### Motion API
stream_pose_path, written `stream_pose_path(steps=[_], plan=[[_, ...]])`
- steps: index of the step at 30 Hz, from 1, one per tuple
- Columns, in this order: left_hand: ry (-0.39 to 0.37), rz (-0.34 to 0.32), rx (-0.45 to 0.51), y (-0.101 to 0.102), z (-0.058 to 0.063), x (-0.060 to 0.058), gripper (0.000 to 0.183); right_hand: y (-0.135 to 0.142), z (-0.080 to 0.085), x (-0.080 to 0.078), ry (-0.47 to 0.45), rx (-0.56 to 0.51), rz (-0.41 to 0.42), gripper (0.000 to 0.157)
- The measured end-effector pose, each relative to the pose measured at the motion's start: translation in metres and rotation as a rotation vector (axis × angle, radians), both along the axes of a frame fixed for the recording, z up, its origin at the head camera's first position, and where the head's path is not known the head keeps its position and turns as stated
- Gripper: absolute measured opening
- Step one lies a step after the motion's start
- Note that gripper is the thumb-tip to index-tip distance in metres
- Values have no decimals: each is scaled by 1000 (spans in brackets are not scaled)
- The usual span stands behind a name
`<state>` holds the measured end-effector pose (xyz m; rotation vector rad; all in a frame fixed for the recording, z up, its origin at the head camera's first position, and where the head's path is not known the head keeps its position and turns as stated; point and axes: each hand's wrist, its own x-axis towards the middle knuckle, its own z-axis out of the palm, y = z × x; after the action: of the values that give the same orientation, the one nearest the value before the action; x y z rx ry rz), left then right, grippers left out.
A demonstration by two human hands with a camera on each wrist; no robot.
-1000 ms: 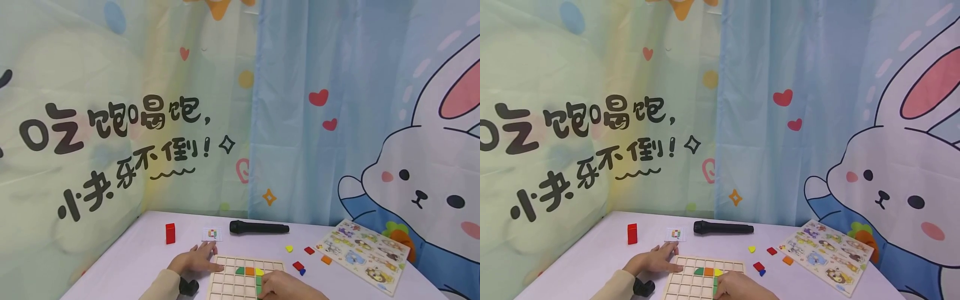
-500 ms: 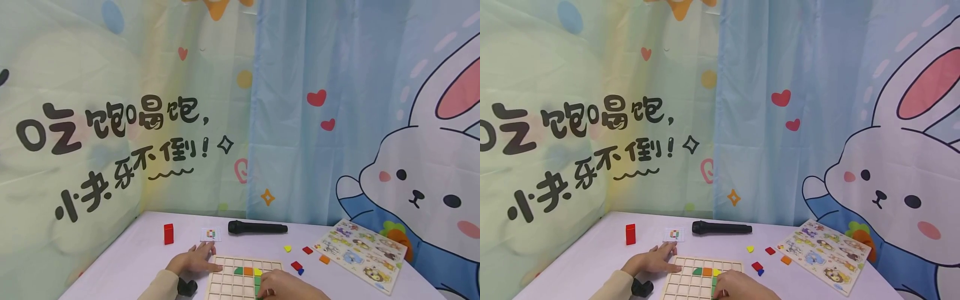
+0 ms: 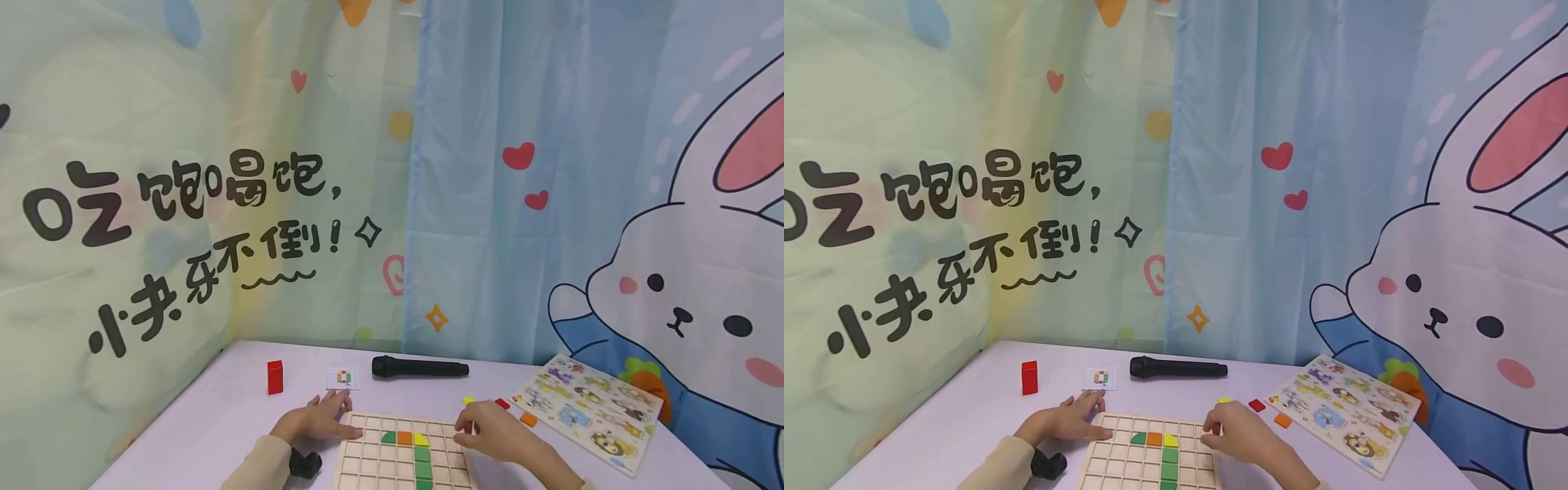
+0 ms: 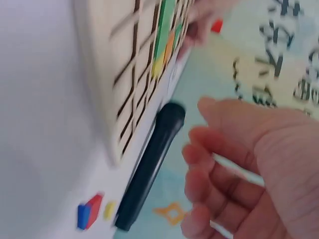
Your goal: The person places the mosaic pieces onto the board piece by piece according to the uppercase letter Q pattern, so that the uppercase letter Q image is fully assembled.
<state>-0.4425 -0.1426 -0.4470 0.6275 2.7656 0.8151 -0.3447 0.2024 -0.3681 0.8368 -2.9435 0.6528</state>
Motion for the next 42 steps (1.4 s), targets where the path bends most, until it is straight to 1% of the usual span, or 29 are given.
stream_pose_path(steps=[4, 6, 9, 11, 14, 17, 20, 22, 28, 33, 38, 42], plan=[[-4, -3, -2, 0, -1, -1, 53, 15, -6, -9, 63, 11, -180, 17], [2, -3, -5, 0, -1, -2, 53, 19, -10, -15, 87, 26, -260, 22], [-1, 2, -1, 0, -3, -2, 53, 23, -18, -23, 77, 54, -374, 31], [-10, 2, 9, 0, -5, -2, 53, 28, -25, -28, 61, 85, -418, 36], [-19, -4, 13, -1, -7, 0, 52, 34, -37, -32, 1, 116, -476, 40], [-23, -9, 17, -1, -7, 1, 52, 36, -44, -35, -68, 121, -519, 37], [-21, -11, 19, -1, -6, 2, 52, 36, -46, -35, -106, 98, -538, 33], [-19, -8, 16, -2, -6, 2, 52, 34, -46, -35, -112, 85, -541, 29], [-10, 3, 7, -2, -5, 2, 52, 33, -44, -35, -97, 51, -518, 25], [-3, -3, 8, -2, -3, 1, 52, 33, -44, -36, -73, 37, -497, 22], [4, -4, 2, -2, -3, 0, 51, 29, -40, -36, -72, 18, -496, 24], [7, -7, -2, -1, -2, -1, 51, 26, -36, -34, -37, 1, -458, 27]])
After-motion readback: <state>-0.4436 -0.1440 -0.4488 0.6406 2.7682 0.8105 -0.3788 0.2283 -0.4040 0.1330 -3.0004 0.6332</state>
